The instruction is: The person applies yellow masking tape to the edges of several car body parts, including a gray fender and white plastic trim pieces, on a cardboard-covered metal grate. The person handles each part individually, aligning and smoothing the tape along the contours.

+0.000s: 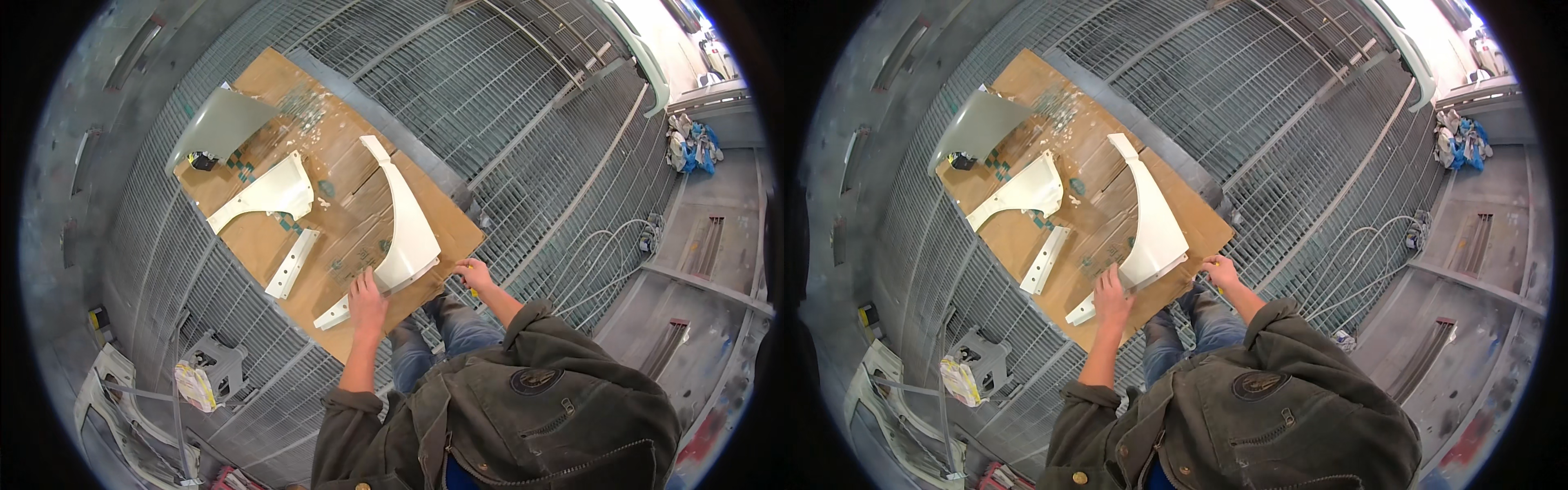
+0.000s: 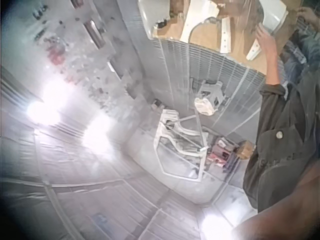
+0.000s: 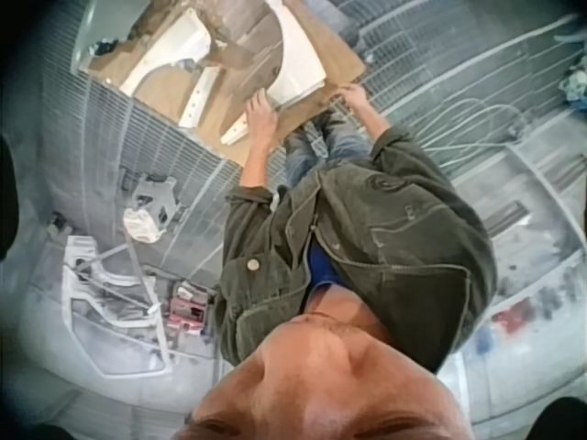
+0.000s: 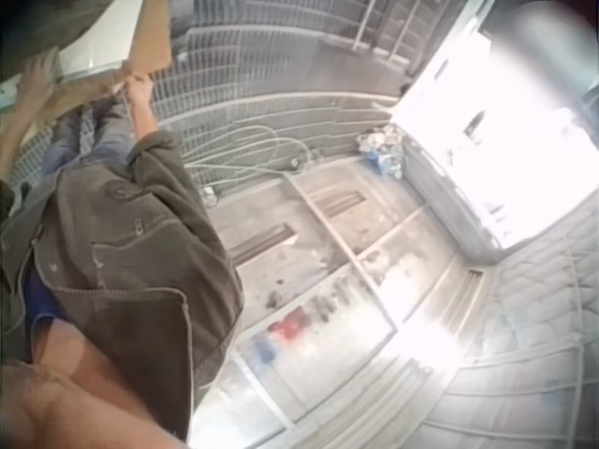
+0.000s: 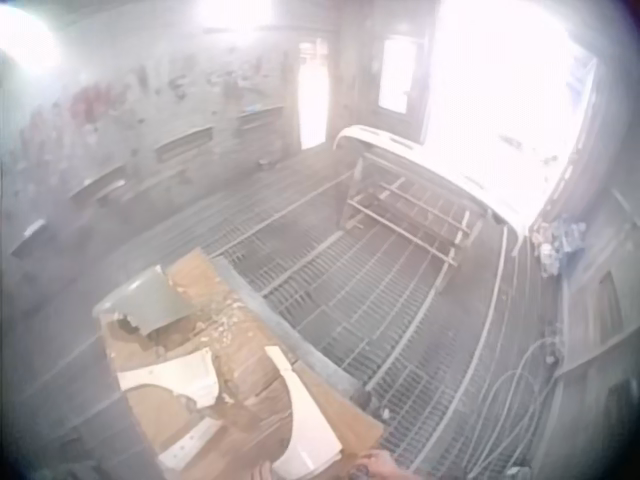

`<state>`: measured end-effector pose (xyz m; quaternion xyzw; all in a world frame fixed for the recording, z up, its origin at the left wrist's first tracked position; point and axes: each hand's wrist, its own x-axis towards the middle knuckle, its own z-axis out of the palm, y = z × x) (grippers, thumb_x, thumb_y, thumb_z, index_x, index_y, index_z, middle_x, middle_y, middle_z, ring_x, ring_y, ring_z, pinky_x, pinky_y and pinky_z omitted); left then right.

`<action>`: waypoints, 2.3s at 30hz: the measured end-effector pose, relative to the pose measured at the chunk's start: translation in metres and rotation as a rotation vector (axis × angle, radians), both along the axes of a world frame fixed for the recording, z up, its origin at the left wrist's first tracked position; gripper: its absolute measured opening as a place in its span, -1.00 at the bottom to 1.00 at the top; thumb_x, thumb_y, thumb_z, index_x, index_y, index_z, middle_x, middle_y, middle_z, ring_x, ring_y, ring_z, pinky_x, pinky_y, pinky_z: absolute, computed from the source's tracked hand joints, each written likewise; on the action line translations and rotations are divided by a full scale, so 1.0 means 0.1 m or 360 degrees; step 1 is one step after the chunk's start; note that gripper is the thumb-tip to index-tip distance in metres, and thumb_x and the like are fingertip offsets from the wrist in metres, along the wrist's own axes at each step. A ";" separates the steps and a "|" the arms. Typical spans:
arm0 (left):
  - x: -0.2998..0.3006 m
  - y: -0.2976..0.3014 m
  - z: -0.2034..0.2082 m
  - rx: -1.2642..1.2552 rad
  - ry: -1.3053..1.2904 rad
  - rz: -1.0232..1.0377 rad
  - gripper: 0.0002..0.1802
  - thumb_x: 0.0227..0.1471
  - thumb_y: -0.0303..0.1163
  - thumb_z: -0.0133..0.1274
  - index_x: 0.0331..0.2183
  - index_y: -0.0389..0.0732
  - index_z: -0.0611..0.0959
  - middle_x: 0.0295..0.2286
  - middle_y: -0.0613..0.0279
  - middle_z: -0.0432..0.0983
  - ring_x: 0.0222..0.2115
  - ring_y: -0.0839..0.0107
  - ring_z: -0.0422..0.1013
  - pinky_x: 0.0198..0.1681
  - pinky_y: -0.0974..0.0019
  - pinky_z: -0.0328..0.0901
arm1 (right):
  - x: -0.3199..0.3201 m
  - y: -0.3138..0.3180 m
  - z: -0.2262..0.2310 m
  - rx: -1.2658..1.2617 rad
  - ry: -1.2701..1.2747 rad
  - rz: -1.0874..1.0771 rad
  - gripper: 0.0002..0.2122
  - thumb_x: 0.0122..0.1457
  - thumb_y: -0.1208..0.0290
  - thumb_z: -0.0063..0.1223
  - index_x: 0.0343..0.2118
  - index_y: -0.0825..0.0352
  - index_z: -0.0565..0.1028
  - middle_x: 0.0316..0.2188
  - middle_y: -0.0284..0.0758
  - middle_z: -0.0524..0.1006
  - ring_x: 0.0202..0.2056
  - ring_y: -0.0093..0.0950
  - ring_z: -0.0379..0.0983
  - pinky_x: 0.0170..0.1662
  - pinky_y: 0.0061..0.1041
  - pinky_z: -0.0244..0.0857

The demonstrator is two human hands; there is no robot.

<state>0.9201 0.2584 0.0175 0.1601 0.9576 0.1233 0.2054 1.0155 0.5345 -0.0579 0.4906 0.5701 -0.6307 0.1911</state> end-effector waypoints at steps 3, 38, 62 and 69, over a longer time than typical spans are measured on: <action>-0.02 0.05 0.01 -0.0050 0.0053 -0.0009 -0.05 -0.18 -0.33 0.41 0.20 -0.20 0.28 0.08 0.05 0.35 0.14 0.05 0.27 0.20 0.05 0.24 | -0.01 -0.02 -0.01 -0.0022 -0.0001 -0.0077 -0.74 0.10 0.41 0.22 -0.16 0.40 0.56 -0.47 -0.39 0.56 -0.57 -0.62 0.44 -0.59 -0.59 0.25; -0.13 0.46 -0.04 -0.1251 0.0031 -0.0127 -0.45 -0.24 -0.24 0.44 -0.22 -0.33 0.64 -0.30 0.03 0.59 -0.27 0.10 0.52 -0.14 0.11 0.37 | 2.63 -1.11 -2.50 -0.0424 -0.0056 -0.2119 -0.70 0.40 0.33 -0.11 0.10 0.33 0.40 -0.18 -0.45 0.51 -0.53 -0.86 0.15 -0.58 -0.84 -0.05; -0.17 0.20 0.03 -0.0797 -0.0091 0.0244 -0.02 -0.32 -0.23 0.51 0.07 -0.37 0.32 -0.07 -0.13 0.40 -0.05 0.02 0.43 -0.01 0.07 0.35 | 2.36 -0.43 -1.78 -0.0232 0.0086 -0.1931 -0.75 0.37 0.41 -0.04 0.06 0.32 0.45 -0.16 -0.44 0.56 -0.52 -0.82 0.18 -0.53 -0.81 0.00; -0.27 -0.07 -0.02 -0.0444 -0.0088 0.0243 -0.02 -0.33 -0.19 0.53 0.09 -0.34 0.41 -0.09 -0.09 0.44 -0.07 0.03 0.41 0.02 0.09 0.33 | 1.65 0.31 -0.78 -0.0024 0.0117 -0.1692 -0.80 0.30 0.46 0.01 -0.05 0.33 0.50 -0.23 -0.38 0.58 -0.55 -0.77 0.18 -0.53 -0.75 0.04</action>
